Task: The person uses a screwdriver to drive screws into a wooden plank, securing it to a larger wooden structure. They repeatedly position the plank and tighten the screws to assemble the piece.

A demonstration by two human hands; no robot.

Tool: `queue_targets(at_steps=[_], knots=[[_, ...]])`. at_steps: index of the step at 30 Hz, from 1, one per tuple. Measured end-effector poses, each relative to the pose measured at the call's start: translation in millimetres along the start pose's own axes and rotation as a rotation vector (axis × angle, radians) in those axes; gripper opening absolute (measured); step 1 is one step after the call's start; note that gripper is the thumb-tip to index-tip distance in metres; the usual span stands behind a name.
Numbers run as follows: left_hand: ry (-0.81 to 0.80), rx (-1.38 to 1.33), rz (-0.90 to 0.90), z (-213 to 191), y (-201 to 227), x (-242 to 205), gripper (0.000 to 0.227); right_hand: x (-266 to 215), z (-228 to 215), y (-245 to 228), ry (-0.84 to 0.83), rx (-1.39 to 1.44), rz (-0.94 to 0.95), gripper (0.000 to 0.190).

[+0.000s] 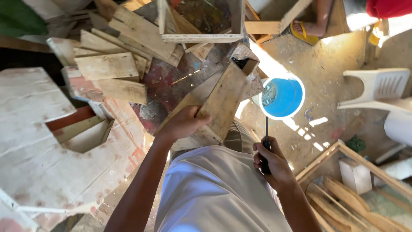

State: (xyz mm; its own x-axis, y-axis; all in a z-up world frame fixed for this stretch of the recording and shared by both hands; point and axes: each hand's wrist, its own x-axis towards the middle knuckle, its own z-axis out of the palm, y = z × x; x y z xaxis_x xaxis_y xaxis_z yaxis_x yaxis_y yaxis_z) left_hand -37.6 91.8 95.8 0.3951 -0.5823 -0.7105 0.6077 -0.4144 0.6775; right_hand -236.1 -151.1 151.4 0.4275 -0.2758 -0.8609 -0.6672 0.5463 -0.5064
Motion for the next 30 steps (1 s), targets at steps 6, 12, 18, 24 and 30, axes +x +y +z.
queue_targets(at_steps=[6,12,18,24,30], knots=[[-0.106,-0.337,0.298,54,36,-64,0.043,2,24,-30,-0.183,0.091,-0.104,0.026],[-0.01,-0.418,0.453,102,30,-83,0.05,-22,32,-46,-0.328,0.064,-0.128,0.03],[0.094,-0.385,0.426,135,10,-97,0.05,-28,5,-36,-0.359,-0.011,-0.139,0.032],[0.082,-0.353,0.465,154,-5,-115,0.053,-30,-21,-28,-0.422,-0.076,-0.14,0.036],[0.104,-0.326,0.501,169,8,-135,0.051,-36,-30,-30,-0.451,-0.145,-0.212,0.038]])
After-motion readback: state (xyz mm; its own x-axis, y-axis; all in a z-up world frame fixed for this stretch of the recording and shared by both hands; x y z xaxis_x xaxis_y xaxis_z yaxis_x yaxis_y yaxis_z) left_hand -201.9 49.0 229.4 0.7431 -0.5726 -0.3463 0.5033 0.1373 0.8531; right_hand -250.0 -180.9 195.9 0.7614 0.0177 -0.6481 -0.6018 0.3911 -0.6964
